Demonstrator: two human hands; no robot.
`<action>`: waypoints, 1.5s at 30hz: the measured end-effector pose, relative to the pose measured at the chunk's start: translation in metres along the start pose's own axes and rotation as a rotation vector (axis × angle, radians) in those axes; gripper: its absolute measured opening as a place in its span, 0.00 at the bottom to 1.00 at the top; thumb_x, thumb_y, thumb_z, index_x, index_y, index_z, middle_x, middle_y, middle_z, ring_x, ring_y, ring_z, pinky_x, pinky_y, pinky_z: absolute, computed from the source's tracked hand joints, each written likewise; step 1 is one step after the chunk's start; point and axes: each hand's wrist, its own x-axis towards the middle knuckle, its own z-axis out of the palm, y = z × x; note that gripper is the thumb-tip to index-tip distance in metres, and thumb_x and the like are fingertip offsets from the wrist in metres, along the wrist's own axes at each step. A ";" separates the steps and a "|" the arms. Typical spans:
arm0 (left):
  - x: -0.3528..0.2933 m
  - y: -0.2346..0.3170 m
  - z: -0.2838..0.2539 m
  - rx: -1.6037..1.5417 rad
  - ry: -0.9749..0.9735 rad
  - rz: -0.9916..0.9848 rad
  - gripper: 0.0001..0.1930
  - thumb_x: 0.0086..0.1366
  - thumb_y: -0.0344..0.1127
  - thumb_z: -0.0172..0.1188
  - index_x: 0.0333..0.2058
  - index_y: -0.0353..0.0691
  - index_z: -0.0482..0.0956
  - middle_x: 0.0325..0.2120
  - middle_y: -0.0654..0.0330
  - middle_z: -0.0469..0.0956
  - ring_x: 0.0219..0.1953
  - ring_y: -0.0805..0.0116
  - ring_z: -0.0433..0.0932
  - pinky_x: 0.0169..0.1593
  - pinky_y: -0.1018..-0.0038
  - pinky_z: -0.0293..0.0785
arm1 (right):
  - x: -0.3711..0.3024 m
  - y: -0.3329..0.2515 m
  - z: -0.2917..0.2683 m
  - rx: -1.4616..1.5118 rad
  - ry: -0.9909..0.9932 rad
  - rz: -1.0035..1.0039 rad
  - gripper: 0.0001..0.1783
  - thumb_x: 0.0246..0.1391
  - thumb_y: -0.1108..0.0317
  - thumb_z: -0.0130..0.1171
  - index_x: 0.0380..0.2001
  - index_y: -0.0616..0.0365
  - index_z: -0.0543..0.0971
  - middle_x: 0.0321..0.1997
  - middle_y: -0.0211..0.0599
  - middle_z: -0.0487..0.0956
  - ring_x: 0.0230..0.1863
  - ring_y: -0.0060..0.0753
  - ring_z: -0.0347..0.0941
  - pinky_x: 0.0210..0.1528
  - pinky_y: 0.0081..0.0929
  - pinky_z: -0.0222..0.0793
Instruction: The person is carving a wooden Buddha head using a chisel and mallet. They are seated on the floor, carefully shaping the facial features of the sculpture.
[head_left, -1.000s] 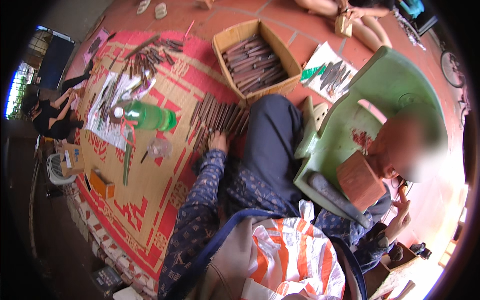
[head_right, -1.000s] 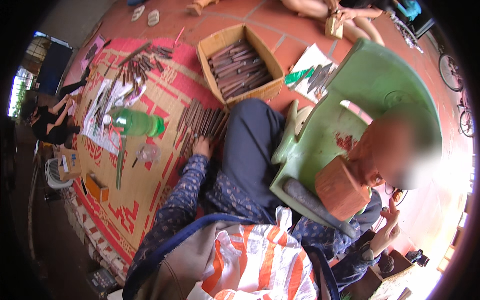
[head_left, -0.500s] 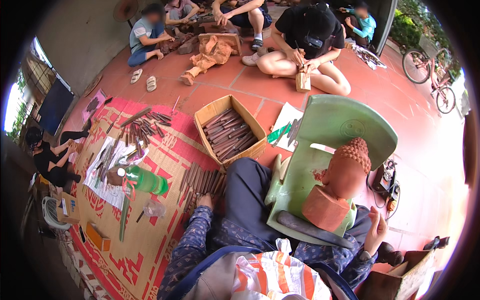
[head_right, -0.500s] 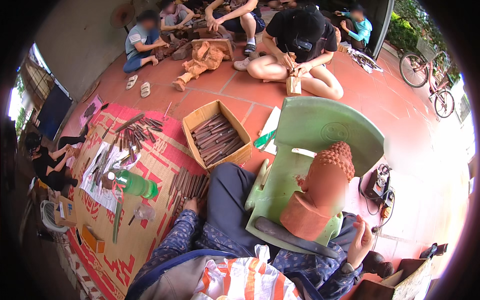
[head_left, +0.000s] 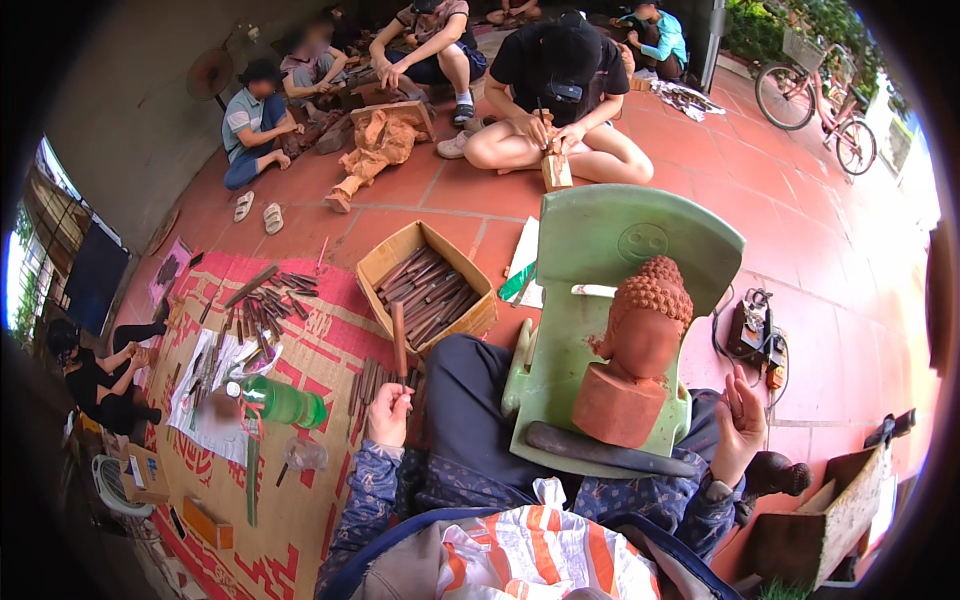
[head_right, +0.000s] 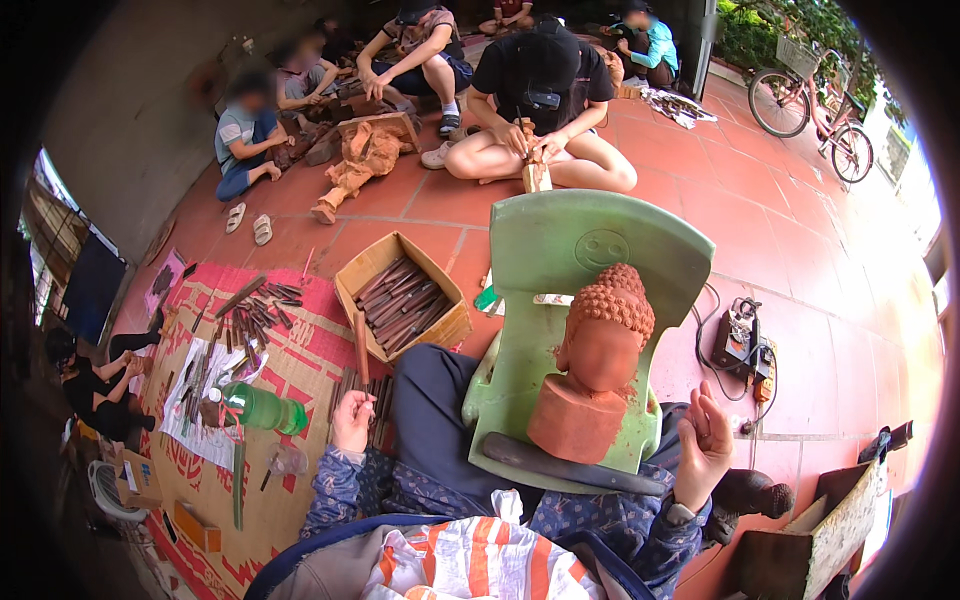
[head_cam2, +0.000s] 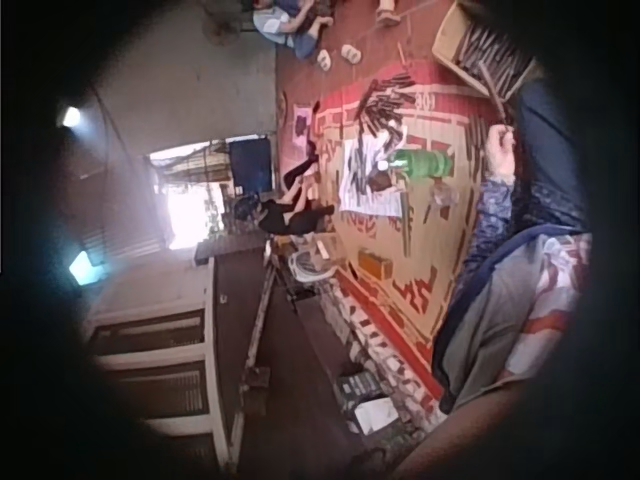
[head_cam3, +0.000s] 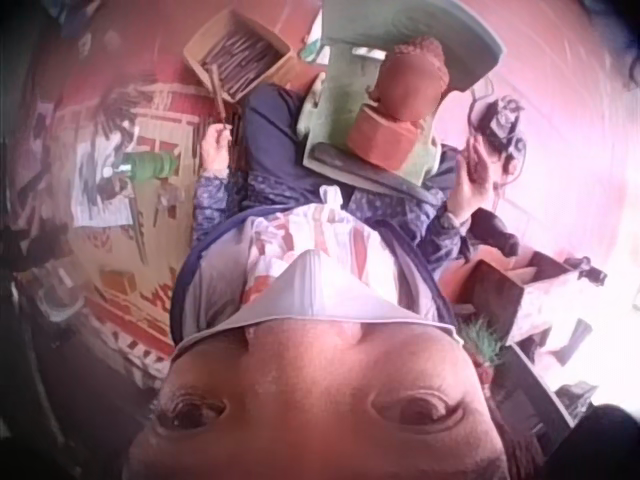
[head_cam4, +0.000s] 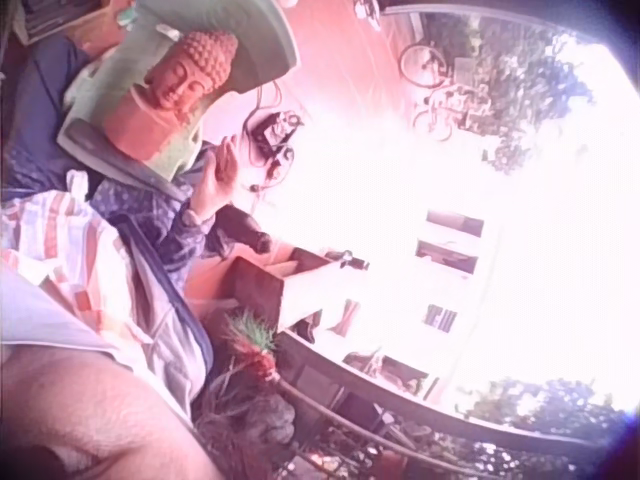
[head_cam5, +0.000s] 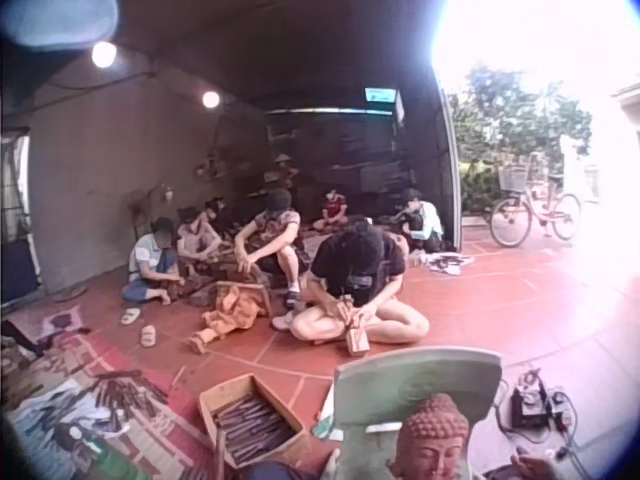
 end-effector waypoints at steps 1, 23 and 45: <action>0.006 0.035 0.013 -0.001 0.001 0.029 0.05 0.69 0.31 0.54 0.38 0.34 0.75 0.27 0.62 0.77 0.29 0.74 0.76 0.34 0.77 0.73 | 0.000 -0.005 0.005 0.000 -0.018 -0.009 0.20 0.54 0.87 0.54 0.51 0.69 0.74 0.62 0.51 0.72 0.59 0.37 0.73 0.59 0.27 0.68; 0.000 0.222 0.148 -0.335 -1.109 0.388 0.05 0.54 0.28 0.70 0.29 0.36 0.82 0.23 0.60 0.74 0.27 0.66 0.73 0.31 0.72 0.68 | 0.000 -0.080 0.047 -0.006 -0.951 -0.062 0.10 0.50 0.72 0.67 0.35 0.66 0.81 0.37 0.48 0.83 0.39 0.41 0.82 0.41 0.30 0.77; 0.037 0.199 0.211 -0.352 -0.525 0.336 0.47 0.52 0.33 0.69 0.65 0.30 0.47 0.60 0.40 0.58 0.62 0.47 0.64 0.64 0.58 0.62 | 0.012 -0.065 0.047 -0.043 -0.492 0.056 0.09 0.58 0.70 0.55 0.33 0.67 0.73 0.51 0.62 0.78 0.58 0.49 0.73 0.59 0.37 0.66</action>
